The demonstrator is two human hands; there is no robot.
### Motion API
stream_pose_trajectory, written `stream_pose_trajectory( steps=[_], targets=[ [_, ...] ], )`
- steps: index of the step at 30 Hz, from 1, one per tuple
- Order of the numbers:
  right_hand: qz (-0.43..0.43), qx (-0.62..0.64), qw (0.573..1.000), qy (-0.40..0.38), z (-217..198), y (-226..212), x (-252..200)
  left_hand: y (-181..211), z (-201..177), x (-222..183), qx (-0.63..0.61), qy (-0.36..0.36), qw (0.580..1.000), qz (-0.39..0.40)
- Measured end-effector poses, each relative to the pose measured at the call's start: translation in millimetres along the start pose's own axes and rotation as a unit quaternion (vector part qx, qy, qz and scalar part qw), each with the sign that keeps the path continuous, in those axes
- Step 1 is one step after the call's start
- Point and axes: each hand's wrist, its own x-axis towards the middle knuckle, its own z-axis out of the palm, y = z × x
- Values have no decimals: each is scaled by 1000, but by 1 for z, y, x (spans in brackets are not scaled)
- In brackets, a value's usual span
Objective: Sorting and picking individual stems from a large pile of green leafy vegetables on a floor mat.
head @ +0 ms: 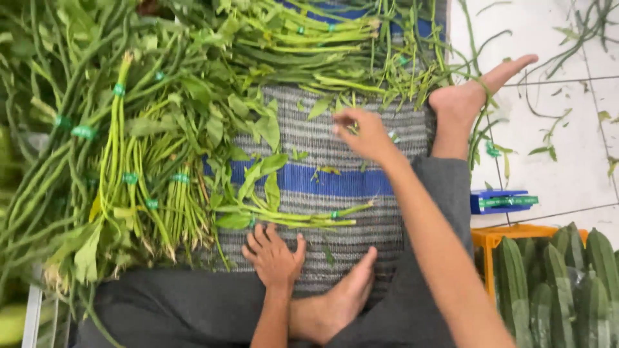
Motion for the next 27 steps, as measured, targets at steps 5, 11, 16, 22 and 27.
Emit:
stream_pose_trajectory(
  steps=[5,11,16,22,27],
  targets=[
    [-11,-75,994,77,-16,34,116,4,-12,7,-18,-15,999,-22],
    [41,-344,937,46,12,66,197,3,0,4,16,-47,998,-32],
    [53,-427,903,-13,16,66,210,3,4,3,44,-70,996,-28],
    [-41,-319,940,116,-13,50,190,1,7,2,23,-99,994,-41],
    [-155,-329,915,177,-57,18,164,0,4,2,21,-96,994,-41]
  ],
)
